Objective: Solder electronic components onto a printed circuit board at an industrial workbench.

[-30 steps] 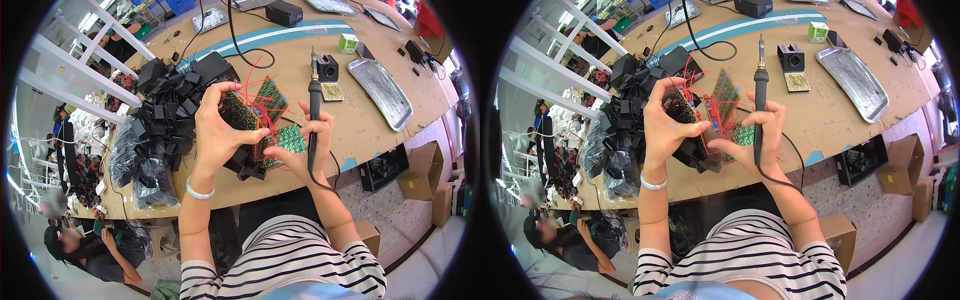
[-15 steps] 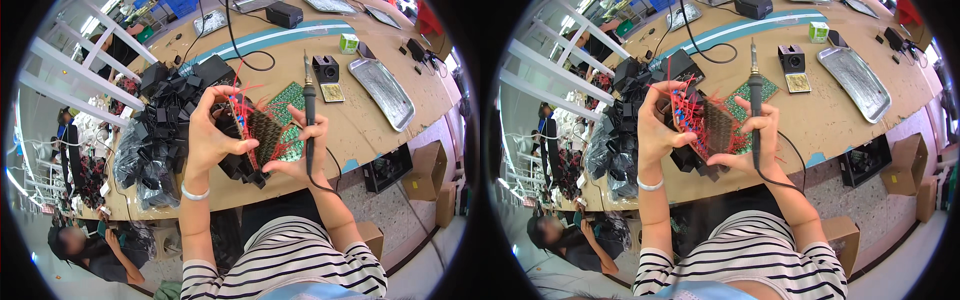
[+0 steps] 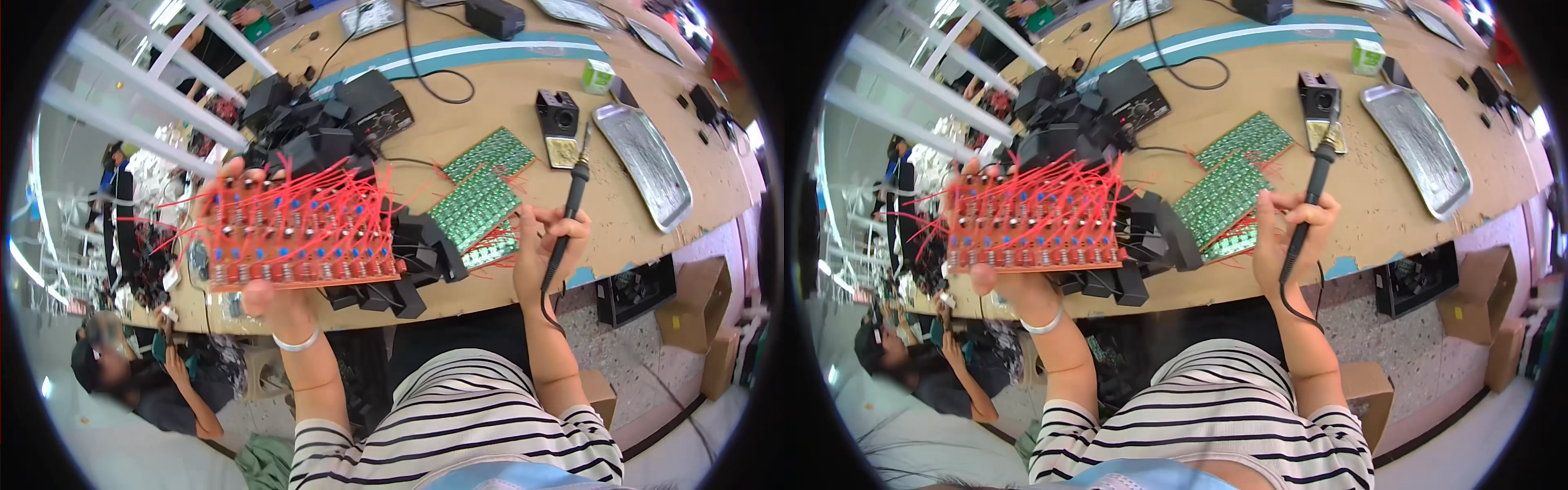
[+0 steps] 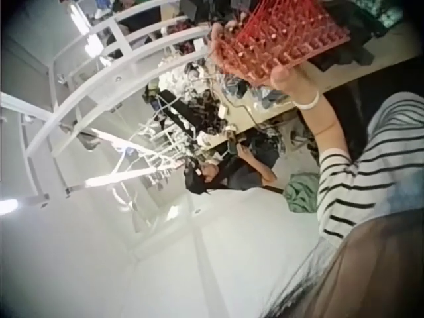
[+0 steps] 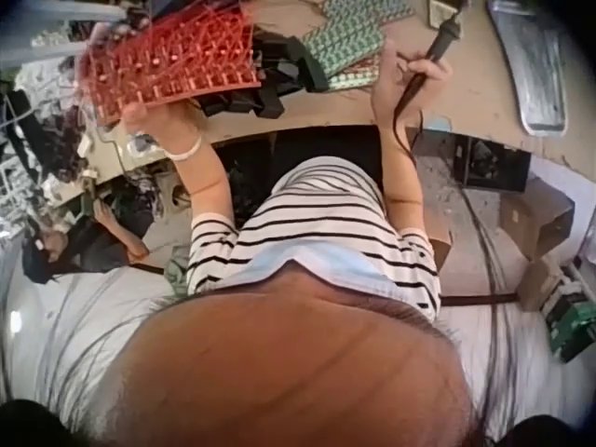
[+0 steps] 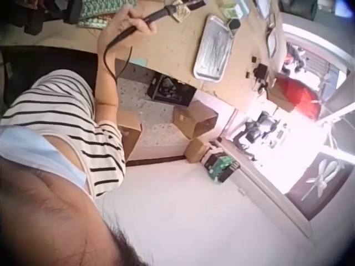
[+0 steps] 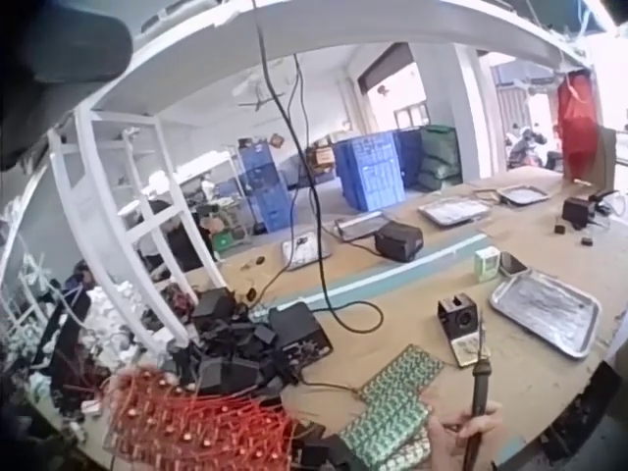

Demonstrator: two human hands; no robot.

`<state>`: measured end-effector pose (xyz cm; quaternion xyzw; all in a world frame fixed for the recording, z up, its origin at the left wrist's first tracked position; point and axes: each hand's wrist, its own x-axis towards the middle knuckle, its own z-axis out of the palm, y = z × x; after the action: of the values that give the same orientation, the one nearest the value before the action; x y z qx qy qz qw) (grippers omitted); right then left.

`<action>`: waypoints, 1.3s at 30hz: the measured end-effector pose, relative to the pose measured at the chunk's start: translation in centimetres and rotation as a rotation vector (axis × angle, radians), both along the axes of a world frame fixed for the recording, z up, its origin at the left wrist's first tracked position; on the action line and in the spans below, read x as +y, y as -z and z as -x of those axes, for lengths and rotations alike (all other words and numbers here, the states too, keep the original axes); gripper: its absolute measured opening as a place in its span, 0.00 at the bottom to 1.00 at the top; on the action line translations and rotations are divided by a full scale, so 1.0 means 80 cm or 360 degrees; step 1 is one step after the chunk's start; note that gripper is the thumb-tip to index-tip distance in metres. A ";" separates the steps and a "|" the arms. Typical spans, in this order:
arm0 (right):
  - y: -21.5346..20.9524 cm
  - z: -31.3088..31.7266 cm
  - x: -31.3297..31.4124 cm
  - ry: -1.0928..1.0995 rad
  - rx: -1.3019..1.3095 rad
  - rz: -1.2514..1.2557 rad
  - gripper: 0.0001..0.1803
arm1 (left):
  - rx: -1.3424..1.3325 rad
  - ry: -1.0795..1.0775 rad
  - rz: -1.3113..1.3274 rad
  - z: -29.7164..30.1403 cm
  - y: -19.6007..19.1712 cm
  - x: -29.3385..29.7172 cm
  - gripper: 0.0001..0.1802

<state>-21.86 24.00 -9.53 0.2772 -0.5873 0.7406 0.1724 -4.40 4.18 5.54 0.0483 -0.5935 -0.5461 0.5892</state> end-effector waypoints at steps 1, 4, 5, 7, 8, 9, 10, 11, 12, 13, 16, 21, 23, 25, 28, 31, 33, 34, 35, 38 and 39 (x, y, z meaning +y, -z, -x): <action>-0.001 -0.004 -0.003 -0.0014 -0.0018 -0.0030 0.24 | 0.0031 -0.0032 0.0060 -0.026 -0.002 -0.007 0.63; 0.017 -0.002 0.018 0.0379 0.0140 -0.0336 0.19 | 0.0018 -0.0356 0.0205 -0.088 -0.009 0.013 0.67; 0.024 0.003 0.037 0.0485 0.0117 -0.0397 0.19 | -0.0046 -0.0561 0.0151 -0.098 -0.020 0.037 0.68; 0.051 0.028 0.084 0.0356 -0.0566 0.0102 0.14 | -0.0011 -0.0770 0.0201 -0.160 -0.011 0.051 0.66; 0.031 0.016 0.079 0.0541 -0.0296 -0.0287 0.13 | -0.0266 -0.0914 0.0193 -0.193 -0.016 0.063 0.65; 0.011 0.003 0.070 0.0728 0.0018 -0.0650 0.13 | -0.0517 -0.1036 0.0167 -0.226 -0.020 0.072 0.63; 0.007 0.001 0.067 0.0631 0.0214 -0.0581 0.14 | -0.0724 -0.1307 0.0055 -0.254 -0.014 0.081 0.60; 0.009 0.005 0.074 0.0527 0.0360 -0.0457 0.15 | -0.1022 -0.1370 0.0058 -0.297 -0.022 0.102 0.57; 0.007 0.005 0.076 0.0465 0.0302 -0.0456 0.16 | -0.1259 -0.1496 -0.0116 -0.341 -0.020 0.111 0.53; 0.004 0.004 0.077 0.0431 0.0262 -0.0460 0.17 | -0.1476 -0.1588 -0.0303 -0.380 -0.008 0.114 0.49; -0.006 -0.004 0.070 0.0312 0.0280 -0.0442 0.18 | -0.2185 -0.2063 -0.0504 -0.490 0.056 0.129 0.40; -0.011 -0.012 0.073 0.0303 0.0346 -0.0483 0.16 | -0.2502 -0.2131 -0.0410 -0.571 0.221 0.094 0.40; -0.018 -0.021 0.072 0.0314 0.0357 -0.0464 0.16 | -0.2476 -0.2124 -0.0378 -0.563 0.282 0.063 0.40; -0.028 -0.034 0.069 0.0377 0.0390 -0.0681 0.16 | -0.2482 -0.2092 -0.0299 -0.563 0.349 0.039 0.47; -0.025 -0.052 0.060 0.0337 0.0342 -0.0483 0.15 | -0.2608 -0.2014 -0.0328 -0.544 0.443 0.019 0.50; -0.027 -0.058 0.073 0.0249 0.0389 -0.0418 0.15 | -0.3006 -0.1957 -0.0270 -0.516 0.510 0.006 0.53; -0.037 -0.072 0.084 0.0550 0.0337 -0.0865 0.14 | -0.3101 -0.1882 -0.0339 -0.496 0.527 -0.008 0.55; -0.034 -0.072 0.089 0.0499 0.0390 -0.0660 0.12 | -0.3230 -0.1833 -0.0379 -0.477 0.524 -0.015 0.56; -0.034 -0.073 0.093 0.0580 0.0405 -0.0672 0.12 | -0.3358 -0.1777 -0.0405 -0.459 0.525 -0.020 0.56; -0.042 -0.078 0.091 0.0633 0.0414 -0.0754 0.17 | -0.3660 -0.1780 0.0072 -0.502 0.552 -0.013 0.54; -0.040 -0.075 0.090 0.0718 0.0624 -0.0823 0.18 | -0.3671 -0.1477 -0.0051 -0.454 0.527 -0.014 0.50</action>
<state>-15.88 31.23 -6.31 0.3118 -0.7565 0.4449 0.3641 31.94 3.09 -36.64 0.7121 -0.6848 0.0677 -0.1393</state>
